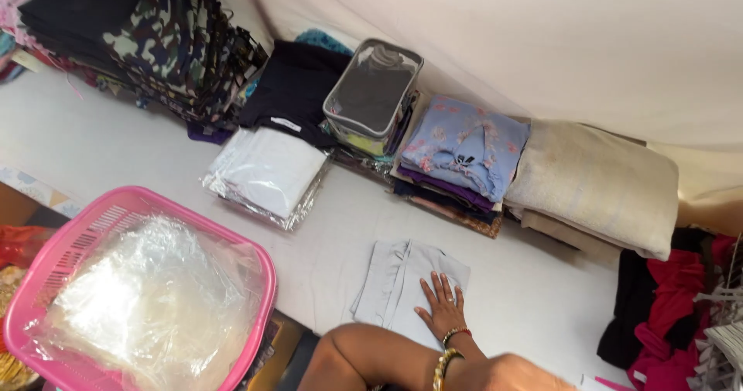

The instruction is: The person is folding various pieces of clothing and placing them into organized stacks.

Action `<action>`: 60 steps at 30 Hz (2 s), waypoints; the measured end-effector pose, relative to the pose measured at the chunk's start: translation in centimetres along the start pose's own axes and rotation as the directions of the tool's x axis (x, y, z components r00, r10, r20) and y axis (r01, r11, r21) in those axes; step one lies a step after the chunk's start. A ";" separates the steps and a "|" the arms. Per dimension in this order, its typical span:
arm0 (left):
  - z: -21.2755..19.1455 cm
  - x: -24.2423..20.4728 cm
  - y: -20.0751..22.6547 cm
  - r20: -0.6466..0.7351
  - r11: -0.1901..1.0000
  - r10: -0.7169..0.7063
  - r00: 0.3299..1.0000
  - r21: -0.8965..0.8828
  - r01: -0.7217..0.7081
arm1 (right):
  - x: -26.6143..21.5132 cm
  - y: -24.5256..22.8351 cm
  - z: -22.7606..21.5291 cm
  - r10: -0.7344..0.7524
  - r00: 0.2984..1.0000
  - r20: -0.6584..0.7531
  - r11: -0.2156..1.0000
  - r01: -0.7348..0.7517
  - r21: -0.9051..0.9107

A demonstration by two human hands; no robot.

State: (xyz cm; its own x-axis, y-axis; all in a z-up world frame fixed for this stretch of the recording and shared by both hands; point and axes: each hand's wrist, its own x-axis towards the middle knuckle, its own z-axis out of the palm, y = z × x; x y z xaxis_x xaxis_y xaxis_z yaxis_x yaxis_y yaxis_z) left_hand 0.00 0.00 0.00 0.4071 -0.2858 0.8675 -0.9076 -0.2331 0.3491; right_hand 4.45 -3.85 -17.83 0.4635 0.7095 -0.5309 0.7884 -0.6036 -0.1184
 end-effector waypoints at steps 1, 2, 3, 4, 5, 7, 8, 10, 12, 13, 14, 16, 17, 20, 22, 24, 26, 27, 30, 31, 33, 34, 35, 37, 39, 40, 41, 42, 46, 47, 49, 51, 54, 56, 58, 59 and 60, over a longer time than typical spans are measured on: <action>-8.0 9.3 4.6 -0.007 0.999 -0.014 1.000 -0.031 0.014 | 0.3 0.2 0.7 -0.020 0.998 -0.061 1.000 0.020 0.001; -12.1 16.6 13.4 -0.016 0.997 -0.035 0.999 -0.066 0.034 | 0.2 0.4 1.7 -0.041 0.993 -0.113 0.999 0.041 0.004; -12.7 16.4 14.2 -0.038 0.995 -0.055 0.998 -0.082 0.052 | 0.0 0.5 2.3 -0.037 0.996 -0.080 0.999 0.038 0.003; -13.3 16.2 14.9 -0.033 0.997 -0.037 0.999 -0.063 0.035 | 0.4 0.7 2.6 -0.048 0.993 -0.106 0.998 0.051 0.023; -14.0 16.0 15.6 -0.028 0.999 -0.020 0.999 -0.044 0.019 | 0.7 0.9 2.9 -0.057 0.990 -0.131 0.997 0.064 0.044; -14.2 14.8 16.0 -0.079 0.999 0.022 0.997 -0.045 -0.026 | 0.9 0.9 3.1 -0.061 0.988 -0.145 0.995 0.071 0.068; -14.4 14.2 16.1 -0.124 0.996 0.070 0.990 -0.038 -0.075 | 1.0 1.0 3.0 -0.066 0.984 -0.168 0.993 0.082 0.090; -17.7 13.3 16.7 -0.168 0.983 0.182 0.969 0.064 -0.174 | 3.1 2.3 5.1 -0.079 0.969 -0.232 0.990 0.104 0.098; -18.7 10.5 15.1 -0.201 0.953 0.292 0.935 0.148 -0.266 | 4.1 3.8 6.1 -0.071 0.953 -0.295 0.987 0.110 0.117; -18.1 8.2 13.5 -0.415 0.982 0.017 0.910 0.179 0.064 | 4.2 4.3 6.0 -0.078 0.923 -0.376 0.971 0.156 0.179; -17.5 5.7 12.1 -0.603 0.906 -0.241 0.760 0.140 0.399 | 4.5 4.7 5.8 -0.089 0.887 -0.454 0.950 0.213 0.230; -16.2 -0.9 6.7 -0.599 0.719 -0.551 0.582 0.013 0.695 | 4.2 4.8 2.8 -0.054 0.858 -0.511 0.927 0.234 0.294; -15.5 -4.3 4.1 -0.553 0.431 -0.771 0.315 -0.090 0.898 | 4.1 4.9 1.2 -0.027 0.822 -0.568 0.899 0.269 0.346; -11.0 -20.9 -1.1 -0.587 -0.096 -0.809 -0.024 0.092 0.991 | 6.1 5.6 -1.8 0.043 0.800 -0.598 0.918 0.205 0.340; -7.7 -28.0 -2.0 -0.659 -0.183 -0.743 -0.119 0.029 0.983 | 6.4 5.3 -4.0 0.084 0.846 -0.527 0.922 0.134 0.363; -5.3 -31.4 -2.0 -0.716 -0.265 -0.663 -0.217 -0.047 0.963 | 6.3 5.2 -5.3 0.128 0.886 -0.447 0.925 0.057 0.376; -4.4 -31.2 -1.1 -0.671 -0.117 -0.689 -0.274 -0.270 0.956 | 6.2 5.3 -6.0 0.185 0.948 -0.259 0.905 -0.062 0.420; -5.5 -29.4 -0.4 -0.670 -0.122 -0.688 -0.281 -0.275 0.954 | 6.1 5.2 -6.3 0.183 0.950 -0.253 0.906 -0.063 0.419; -7.4 -27.2 0.0 -0.483 -0.407 -0.713 -0.509 -0.306 0.861 | 6.1 5.5 -6.8 0.236 0.970 -0.049 0.873 -0.190 0.448; -7.3 -28.8 -0.8 -0.334 -0.404 -0.780 -0.529 -0.376 0.834 | 6.3 6.0 -6.4 0.238 0.971 -0.001 0.860 -0.211 0.464; -8.1 -30.1 -2.1 -0.170 -0.412 -0.835 -0.523 -0.436 0.800 | 5.7 7.0 -6.1 0.247 0.968 0.049 0.842 -0.240 0.483; -9.1 -29.7 -2.8 -0.136 -0.361 -0.889 -0.437 -0.378 0.853 | 5.0 7.6 -6.2 0.228 0.973 0.036 0.824 -0.213 0.524; -10.0 -29.3 -3.5 -0.096 -0.302 -0.932 -0.348 -0.321 0.897 | 4.4 8.2 -6.3 0.210 0.977 0.022 0.805 -0.186 0.564; -13.8 -23.5 -4.4 -0.087 -0.268 -0.955 -0.284 -0.153 0.951 | 1.5 8.9 -4.8 0.224 0.973 0.049 0.703 -0.196 0.683; -16.2 -17.9 -5.3 -0.076 -0.212 -0.975 -0.211 0.006 0.977 | -0.9 9.6 -3.3 0.232 0.970 0.069 0.596 -0.198 0.778; -17.1 -15.2 -5.7 -0.269 -0.186 -0.954 -0.136 0.170 0.968 | -1.6 9.6 -2.5 0.245 0.966 0.084 0.494 -0.199 0.846; -18.0 -12.4 -6.1 -0.437 -0.186 -0.899 -0.024 0.331 0.925 | -2.4 9.7 -1.8 0.255 0.962 0.100 0.385 -0.196 0.902; -17.5 -13.0 -6.4 -0.431 -0.178 -0.902 -0.020 0.330 0.927 | -2.5 9.6 -0.8 0.265 0.959 0.101 0.383 -0.200 0.902; -14.4 -18.6 -7.0 -0.602 -0.128 -0.792 0.097 0.320 0.939 | -1.9 10.0 2.3 0.468 0.883 -0.030 0.513 -0.243 0.823; -13.2 -20.9 -6.8 -0.542 -0.175 -0.840 -0.038 0.204 0.963 | -1.6 10.0 3.0 0.526 0.844 -0.101 0.550 -0.247 0.797; -10.7 -24.8 -6.2 -0.565 -0.205 -0.823 -0.061 0.195 0.959 | -0.6 9.1 3.6 0.556 0.817 -0.154 0.544 -0.217 0.811; -9.2 -27.5 -5.7 -0.590 -0.234 -0.803 -0.082 0.185 0.955 | 0.5 7.6 3.6 0.585 0.784 -0.208 0.541 -0.185 0.821; -8.2 -28.6 -5.8 -0.633 -0.270 -0.747 -0.204 0.009 0.963 | 2.2 5.9 3.0 0.640 0.731 -0.236 0.524 -0.191 0.830; -8.7 -28.1 -6.1 -0.552 -0.314 -0.757 -0.349 -0.161 0.936 | 3.7 5.9 4.0 0.624 0.714 -0.318 0.573 -0.140 0.808; -9.1 -28.5 -7.0 -0.503 -0.336 -0.776 -0.381 -0.182 0.924 | 4.0 5.9 4.1 0.579 0.709 -0.403 0.634 -0.082 0.769; -9.3 -28.6 -7.4 -0.451 -0.358 -0.792 -0.412 -0.204 0.911 | 4.1 5.9 4.1 0.529 0.698 -0.483 0.693 -0.026 0.721; -9.5 -28.5 -7.7 -0.455 -0.352 -0.792 -0.406 -0.203 0.914 | 4.0 5.7 3.2 0.528 0.694 -0.489 0.694 -0.021 0.719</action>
State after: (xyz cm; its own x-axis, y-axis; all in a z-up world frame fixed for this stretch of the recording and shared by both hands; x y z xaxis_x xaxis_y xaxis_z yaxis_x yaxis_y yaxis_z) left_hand -5.60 18.80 -24.08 0.5071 0.7238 -0.4679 0.6708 0.0095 0.7416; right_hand 9.46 -5.66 -23.32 0.9358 0.3520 -0.0203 0.2469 -0.6954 -0.6748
